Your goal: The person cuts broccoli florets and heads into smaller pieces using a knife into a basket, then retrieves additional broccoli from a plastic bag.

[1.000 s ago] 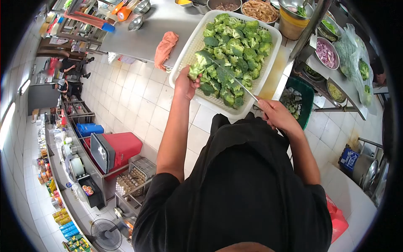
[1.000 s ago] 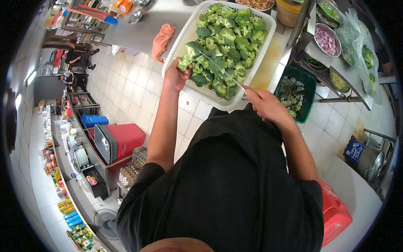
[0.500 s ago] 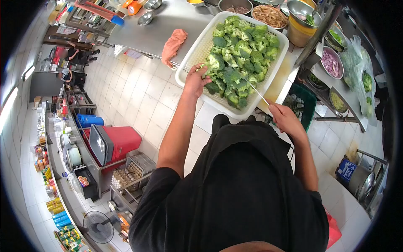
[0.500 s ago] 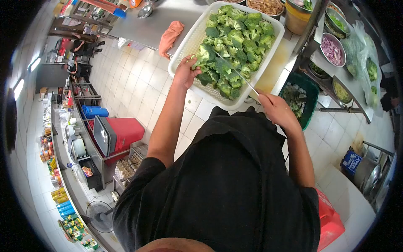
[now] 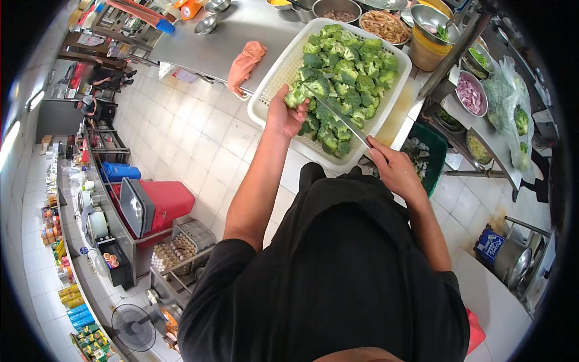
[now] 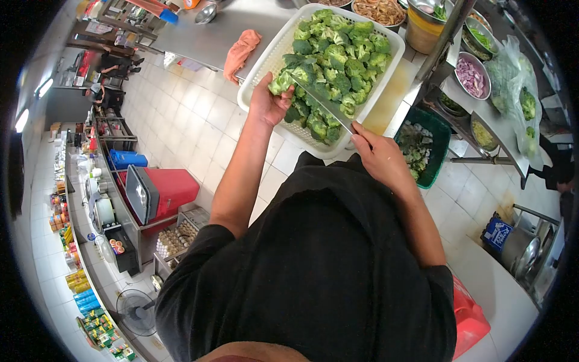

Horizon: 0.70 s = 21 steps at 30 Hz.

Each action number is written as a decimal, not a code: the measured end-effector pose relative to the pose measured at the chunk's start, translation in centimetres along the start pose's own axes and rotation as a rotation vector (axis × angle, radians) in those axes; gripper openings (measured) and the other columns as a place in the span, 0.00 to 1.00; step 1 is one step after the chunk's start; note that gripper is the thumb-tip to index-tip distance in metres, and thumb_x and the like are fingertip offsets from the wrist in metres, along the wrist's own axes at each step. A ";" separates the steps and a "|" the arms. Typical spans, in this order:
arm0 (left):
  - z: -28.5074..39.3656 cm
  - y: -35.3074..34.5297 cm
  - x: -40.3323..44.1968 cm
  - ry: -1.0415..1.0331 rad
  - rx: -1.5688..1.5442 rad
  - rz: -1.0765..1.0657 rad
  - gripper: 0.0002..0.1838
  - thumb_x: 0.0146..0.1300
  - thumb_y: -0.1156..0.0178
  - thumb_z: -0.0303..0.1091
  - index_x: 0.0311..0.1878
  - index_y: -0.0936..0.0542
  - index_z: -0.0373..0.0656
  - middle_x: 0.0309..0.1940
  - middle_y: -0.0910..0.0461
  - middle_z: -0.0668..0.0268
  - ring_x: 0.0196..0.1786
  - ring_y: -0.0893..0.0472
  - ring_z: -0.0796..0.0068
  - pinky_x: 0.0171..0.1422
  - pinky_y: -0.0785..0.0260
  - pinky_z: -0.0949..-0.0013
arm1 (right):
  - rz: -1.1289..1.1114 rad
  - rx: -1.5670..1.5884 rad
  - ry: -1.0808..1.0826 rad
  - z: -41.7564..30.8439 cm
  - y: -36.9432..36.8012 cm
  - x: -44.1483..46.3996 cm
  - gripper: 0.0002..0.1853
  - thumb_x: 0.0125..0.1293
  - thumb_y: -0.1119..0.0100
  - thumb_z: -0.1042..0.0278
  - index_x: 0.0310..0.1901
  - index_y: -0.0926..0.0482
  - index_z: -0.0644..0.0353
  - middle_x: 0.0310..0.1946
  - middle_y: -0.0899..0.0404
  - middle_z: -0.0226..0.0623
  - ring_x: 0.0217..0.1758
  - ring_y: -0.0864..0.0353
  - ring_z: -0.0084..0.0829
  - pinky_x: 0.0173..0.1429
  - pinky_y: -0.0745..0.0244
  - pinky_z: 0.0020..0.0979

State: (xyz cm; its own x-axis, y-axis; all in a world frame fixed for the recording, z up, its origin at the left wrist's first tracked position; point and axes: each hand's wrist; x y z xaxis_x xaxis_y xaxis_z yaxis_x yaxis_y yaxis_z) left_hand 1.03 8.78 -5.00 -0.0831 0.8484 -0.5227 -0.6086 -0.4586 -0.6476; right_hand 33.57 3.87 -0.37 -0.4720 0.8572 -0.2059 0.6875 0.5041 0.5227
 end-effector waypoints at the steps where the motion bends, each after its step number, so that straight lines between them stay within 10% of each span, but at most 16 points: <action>1: 0.0 -0.1 -0.3 0.010 -0.005 -0.018 0.20 0.79 0.51 0.47 0.58 0.27 0.39 0.40 0.18 0.53 0.29 0.21 0.67 0.25 0.30 0.76 | 0.000 -0.010 0.003 -0.2 0.1 0.0 0.23 0.78 0.48 0.52 0.66 0.22 0.56 0.54 0.17 0.54 0.58 0.18 0.55 0.64 0.25 0.42; 21: -1.1 -0.6 -3.9 -0.187 0.073 0.137 0.15 0.75 0.45 0.40 0.54 0.26 0.40 0.35 0.19 0.53 0.24 0.27 0.76 0.22 0.38 0.77 | 0.081 -0.097 0.099 -0.8 -1.9 -1.0 0.21 0.76 0.45 0.53 0.63 0.20 0.54 0.45 0.16 0.58 0.50 0.16 0.56 0.55 0.23 0.45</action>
State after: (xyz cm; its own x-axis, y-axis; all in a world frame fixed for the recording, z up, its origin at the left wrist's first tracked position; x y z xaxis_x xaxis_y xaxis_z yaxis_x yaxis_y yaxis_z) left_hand 2.64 5.46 -3.19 -0.3096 0.8167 -0.4870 -0.6366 -0.5585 -0.5318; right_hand 32.35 1.95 -0.50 -0.4731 0.8774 -0.0797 0.6708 0.4174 0.6131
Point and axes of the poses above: each hand's wrist, its own x-axis towards the middle knuckle, its own y-axis out of the back of the hand, z = x × y
